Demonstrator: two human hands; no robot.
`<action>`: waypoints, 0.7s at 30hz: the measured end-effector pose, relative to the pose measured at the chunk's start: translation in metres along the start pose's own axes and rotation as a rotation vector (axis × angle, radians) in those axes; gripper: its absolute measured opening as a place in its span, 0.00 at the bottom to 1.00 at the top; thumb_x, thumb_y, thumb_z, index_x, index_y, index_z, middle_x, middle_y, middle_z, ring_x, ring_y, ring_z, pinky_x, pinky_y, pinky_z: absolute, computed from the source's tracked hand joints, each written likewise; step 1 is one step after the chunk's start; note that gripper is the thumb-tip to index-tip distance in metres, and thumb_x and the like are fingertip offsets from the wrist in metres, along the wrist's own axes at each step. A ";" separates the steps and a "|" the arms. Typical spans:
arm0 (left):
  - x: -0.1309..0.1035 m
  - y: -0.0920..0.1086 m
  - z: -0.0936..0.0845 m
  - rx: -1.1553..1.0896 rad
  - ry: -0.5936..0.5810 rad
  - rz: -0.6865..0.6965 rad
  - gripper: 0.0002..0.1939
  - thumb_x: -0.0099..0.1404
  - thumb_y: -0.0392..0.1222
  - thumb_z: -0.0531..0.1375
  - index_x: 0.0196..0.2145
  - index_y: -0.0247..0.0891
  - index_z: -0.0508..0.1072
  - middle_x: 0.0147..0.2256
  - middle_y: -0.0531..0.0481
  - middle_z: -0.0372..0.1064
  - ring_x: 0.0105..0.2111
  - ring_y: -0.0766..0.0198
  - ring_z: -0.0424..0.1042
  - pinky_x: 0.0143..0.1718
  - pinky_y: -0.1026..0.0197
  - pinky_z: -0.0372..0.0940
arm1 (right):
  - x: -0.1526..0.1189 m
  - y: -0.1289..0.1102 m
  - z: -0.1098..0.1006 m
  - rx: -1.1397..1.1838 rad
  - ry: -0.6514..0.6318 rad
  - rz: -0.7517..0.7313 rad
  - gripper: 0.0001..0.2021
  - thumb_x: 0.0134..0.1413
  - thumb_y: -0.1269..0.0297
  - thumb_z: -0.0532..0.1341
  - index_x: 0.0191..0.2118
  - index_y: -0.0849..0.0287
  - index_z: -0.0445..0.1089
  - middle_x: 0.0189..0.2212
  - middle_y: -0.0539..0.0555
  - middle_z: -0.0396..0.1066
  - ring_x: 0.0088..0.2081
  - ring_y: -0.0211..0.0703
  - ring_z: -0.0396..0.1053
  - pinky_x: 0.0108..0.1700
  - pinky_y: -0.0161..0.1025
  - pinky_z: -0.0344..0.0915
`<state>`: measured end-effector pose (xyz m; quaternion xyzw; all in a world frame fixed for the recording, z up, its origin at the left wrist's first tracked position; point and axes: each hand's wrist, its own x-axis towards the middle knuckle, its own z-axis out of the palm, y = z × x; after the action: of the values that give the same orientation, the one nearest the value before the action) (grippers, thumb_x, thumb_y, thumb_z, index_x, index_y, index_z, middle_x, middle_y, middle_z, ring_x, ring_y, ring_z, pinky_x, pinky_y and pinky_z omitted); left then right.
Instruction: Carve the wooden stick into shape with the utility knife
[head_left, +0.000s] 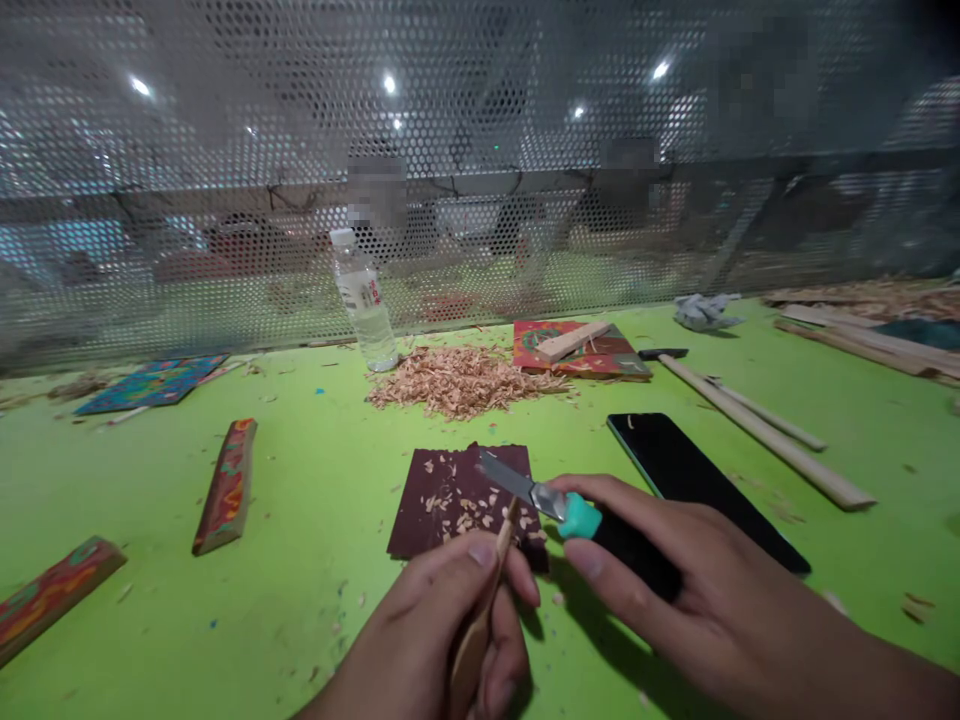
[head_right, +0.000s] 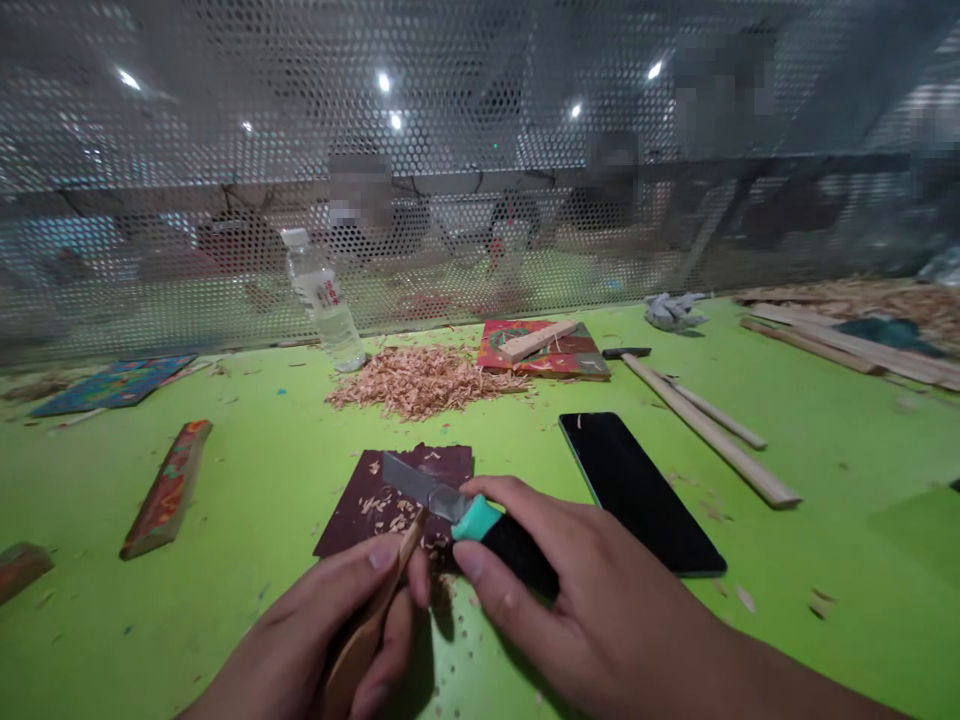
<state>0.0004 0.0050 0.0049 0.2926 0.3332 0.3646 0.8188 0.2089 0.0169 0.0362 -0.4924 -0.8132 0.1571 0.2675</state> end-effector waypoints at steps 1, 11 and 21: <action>0.000 -0.001 -0.001 0.000 -0.004 0.006 0.19 0.70 0.58 0.61 0.35 0.38 0.73 0.15 0.58 0.62 0.12 0.73 0.52 0.14 0.72 0.51 | 0.000 0.000 0.000 -0.006 0.006 0.000 0.17 0.70 0.54 0.57 0.55 0.54 0.76 0.46 0.55 0.85 0.44 0.46 0.83 0.45 0.37 0.79; -0.002 -0.002 -0.004 0.065 0.028 -0.026 0.22 0.69 0.60 0.61 0.33 0.36 0.75 0.18 0.53 0.70 0.14 0.71 0.64 0.16 0.73 0.57 | -0.001 0.000 0.001 0.018 -0.025 0.027 0.18 0.69 0.53 0.57 0.55 0.55 0.76 0.46 0.56 0.85 0.43 0.48 0.83 0.45 0.40 0.79; 0.006 -0.003 -0.012 0.066 -0.047 -0.061 0.27 0.68 0.64 0.64 0.46 0.35 0.77 0.19 0.51 0.76 0.12 0.73 0.65 0.16 0.73 0.61 | 0.000 -0.004 -0.002 0.125 -0.087 0.003 0.12 0.72 0.56 0.57 0.52 0.49 0.75 0.44 0.51 0.84 0.38 0.43 0.81 0.39 0.35 0.75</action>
<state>-0.0041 0.0108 -0.0062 0.3179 0.3343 0.3214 0.8270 0.2071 0.0148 0.0397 -0.4686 -0.8120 0.2291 0.2619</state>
